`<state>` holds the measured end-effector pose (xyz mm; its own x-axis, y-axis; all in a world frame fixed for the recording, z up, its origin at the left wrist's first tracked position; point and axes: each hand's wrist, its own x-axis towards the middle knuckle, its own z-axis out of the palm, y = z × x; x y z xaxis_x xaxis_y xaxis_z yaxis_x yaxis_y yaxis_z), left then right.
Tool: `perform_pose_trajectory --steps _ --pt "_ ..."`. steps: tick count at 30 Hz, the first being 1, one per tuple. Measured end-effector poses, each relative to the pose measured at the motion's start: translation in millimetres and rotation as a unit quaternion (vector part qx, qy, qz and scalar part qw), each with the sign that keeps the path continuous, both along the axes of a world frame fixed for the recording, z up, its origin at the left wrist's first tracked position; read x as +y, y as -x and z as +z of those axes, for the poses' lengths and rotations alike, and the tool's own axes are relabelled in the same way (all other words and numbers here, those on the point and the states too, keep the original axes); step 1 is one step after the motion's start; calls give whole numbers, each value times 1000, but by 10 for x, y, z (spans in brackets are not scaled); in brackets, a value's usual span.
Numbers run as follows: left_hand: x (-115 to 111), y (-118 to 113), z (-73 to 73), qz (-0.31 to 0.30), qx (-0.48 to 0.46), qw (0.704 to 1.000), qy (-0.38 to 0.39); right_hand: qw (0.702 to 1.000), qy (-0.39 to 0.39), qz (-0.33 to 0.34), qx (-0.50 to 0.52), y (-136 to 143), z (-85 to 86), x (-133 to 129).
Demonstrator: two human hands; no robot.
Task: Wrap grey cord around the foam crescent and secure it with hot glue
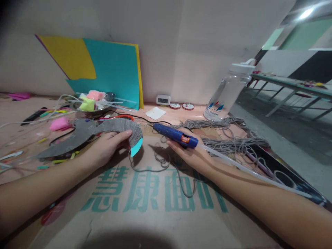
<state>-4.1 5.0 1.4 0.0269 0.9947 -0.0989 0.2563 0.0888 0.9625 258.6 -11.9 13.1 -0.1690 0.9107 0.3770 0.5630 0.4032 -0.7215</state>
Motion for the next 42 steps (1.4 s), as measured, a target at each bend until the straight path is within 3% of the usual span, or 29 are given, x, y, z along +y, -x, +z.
perform_pose_trajectory --steps 4,7,13,19,24,29,36,42 --pt "-11 27 -32 -52 85 995 22 999 32 -33 25 57 11 34" --pt "-32 21 -50 -88 85 992 36 997 66 -5 33 131 24 9" --pt "-12 5 -95 -151 70 986 -18 998 42 11 45 290 52 -146" --pt "9 5 -99 -128 42 991 26 999 31 3 39 327 33 -230" --pt "-16 -20 -31 -176 84 981 21 999 -24 16 40 333 -41 -249" --pt "-35 -42 11 -165 125 978 23 998 -64 1 2 328 -58 -245" --pt "-7 -6 -54 -187 133 973 24 998 -64 20 -20 323 -42 -242" --pt "-36 -19 -37 -108 127 986 20 998 -51 8 -24 283 -12 -208"
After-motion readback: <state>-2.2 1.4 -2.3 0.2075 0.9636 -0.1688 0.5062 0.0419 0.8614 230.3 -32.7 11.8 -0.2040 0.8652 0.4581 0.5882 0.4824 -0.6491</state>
